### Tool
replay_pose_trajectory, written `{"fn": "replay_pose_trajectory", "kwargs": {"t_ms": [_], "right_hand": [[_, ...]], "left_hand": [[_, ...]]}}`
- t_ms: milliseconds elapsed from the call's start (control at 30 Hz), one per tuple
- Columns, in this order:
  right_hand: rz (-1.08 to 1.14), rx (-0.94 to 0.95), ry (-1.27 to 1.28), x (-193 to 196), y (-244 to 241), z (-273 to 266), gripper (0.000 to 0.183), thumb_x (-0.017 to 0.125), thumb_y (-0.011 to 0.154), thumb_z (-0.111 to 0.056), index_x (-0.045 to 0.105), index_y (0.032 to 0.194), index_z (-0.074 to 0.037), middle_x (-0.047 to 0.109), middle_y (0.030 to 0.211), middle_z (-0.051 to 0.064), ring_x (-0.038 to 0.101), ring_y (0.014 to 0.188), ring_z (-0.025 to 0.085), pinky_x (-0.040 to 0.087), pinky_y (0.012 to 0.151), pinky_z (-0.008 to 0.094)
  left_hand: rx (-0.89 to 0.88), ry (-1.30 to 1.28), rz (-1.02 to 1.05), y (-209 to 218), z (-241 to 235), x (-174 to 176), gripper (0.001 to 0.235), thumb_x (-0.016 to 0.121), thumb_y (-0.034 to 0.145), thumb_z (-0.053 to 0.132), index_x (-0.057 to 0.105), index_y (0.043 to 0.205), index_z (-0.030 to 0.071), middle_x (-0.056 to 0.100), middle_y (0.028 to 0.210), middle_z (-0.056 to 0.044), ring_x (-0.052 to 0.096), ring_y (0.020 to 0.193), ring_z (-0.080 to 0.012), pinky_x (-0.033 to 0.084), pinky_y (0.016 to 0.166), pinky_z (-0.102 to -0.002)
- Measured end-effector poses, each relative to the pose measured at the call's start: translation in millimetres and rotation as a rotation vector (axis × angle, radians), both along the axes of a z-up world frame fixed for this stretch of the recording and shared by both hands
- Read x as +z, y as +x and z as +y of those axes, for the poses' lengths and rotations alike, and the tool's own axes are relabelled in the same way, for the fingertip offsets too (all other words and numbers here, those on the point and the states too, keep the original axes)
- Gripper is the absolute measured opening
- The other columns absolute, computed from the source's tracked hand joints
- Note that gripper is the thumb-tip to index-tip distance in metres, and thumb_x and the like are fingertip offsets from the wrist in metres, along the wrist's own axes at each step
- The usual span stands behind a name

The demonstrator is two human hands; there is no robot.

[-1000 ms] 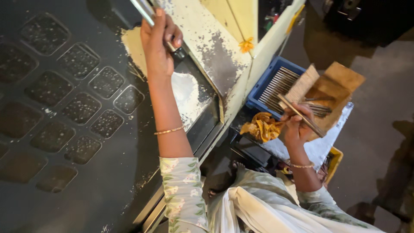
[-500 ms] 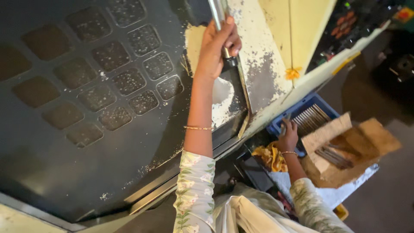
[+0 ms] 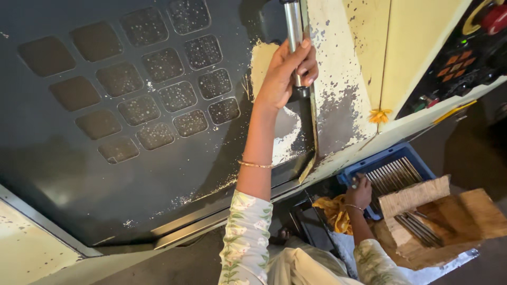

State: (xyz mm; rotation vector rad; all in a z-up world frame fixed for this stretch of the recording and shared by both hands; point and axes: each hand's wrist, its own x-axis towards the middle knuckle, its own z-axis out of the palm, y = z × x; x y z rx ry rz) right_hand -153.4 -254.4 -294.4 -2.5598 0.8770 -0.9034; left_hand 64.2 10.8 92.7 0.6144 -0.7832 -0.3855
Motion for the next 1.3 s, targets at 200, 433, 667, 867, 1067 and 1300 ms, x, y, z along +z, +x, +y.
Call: {"fn": "replay_pose_trajectory", "kwargs": {"t_ms": [200,433,667,867,1067,1300], "right_hand": [[0.035,-0.030,-0.004,-7.4,-2.1,-3.3,0.023,0.064,0.101,-0.024,0.064,0.120,-0.013,0.065,0.118,0.014,0.063,0.100,0.041,0.052,0.079,0.051],[0.040,-0.038,0.025,-11.1,-1.8,-5.3,0.019,0.064,0.104,-0.028,0.066,0.119,-0.016,0.064,0.108,0.015,0.063,0.098,0.040,0.051,0.079,0.052],[0.002,-0.011,0.047,-9.9,-2.6,-6.7,0.018,0.064,0.102,-0.026,0.066,0.119,-0.019,0.064,0.109,0.015,0.063,0.098,0.041,0.051,0.078,0.052],[0.014,-0.026,0.046,-8.3,-3.1,-5.9,0.018,0.064,0.102,-0.025,0.066,0.119,-0.019,0.065,0.110,0.014,0.063,0.100,0.040,0.052,0.078,0.052],[-0.014,-0.021,0.021,-5.7,-3.7,-2.0,0.017,0.065,0.103,-0.025,0.067,0.119,-0.019,0.065,0.110,0.014,0.063,0.099,0.040,0.052,0.080,0.051],[0.000,-0.041,0.005,-1.8,-3.1,3.2,0.018,0.064,0.101,-0.024,0.067,0.119,-0.020,0.065,0.111,0.013,0.064,0.099,0.040,0.052,0.078,0.052]], "left_hand": [[-0.035,-0.011,-0.018,1.8,1.3,0.3,0.023,0.062,0.108,0.026,0.050,0.109,0.006,0.038,0.071,0.001,0.044,0.061,-0.0134,0.039,0.056,-0.029],[-0.009,0.011,-0.040,-0.8,2.6,1.3,0.025,0.061,0.109,0.028,0.048,0.104,0.007,0.037,0.071,0.001,0.046,0.062,-0.0141,0.039,0.058,-0.029],[0.025,0.023,-0.031,0.7,0.3,0.8,0.026,0.062,0.108,0.030,0.050,0.106,0.007,0.036,0.071,0.001,0.046,0.061,-0.0138,0.039,0.057,-0.028],[0.136,0.027,0.012,-3.3,-6.9,-2.8,0.028,0.066,0.105,0.030,0.051,0.109,0.006,0.036,0.071,0.002,0.048,0.058,-0.0130,0.039,0.053,-0.028],[0.202,0.044,0.024,-4.9,-10.2,-4.8,0.028,0.068,0.103,0.028,0.051,0.109,0.006,0.038,0.072,0.002,0.049,0.058,-0.0120,0.039,0.051,-0.027],[0.186,0.028,0.013,-6.2,-9.1,-5.8,0.024,0.065,0.104,0.026,0.052,0.109,0.006,0.039,0.072,0.002,0.053,0.060,-0.0131,0.039,0.053,-0.028]]}}
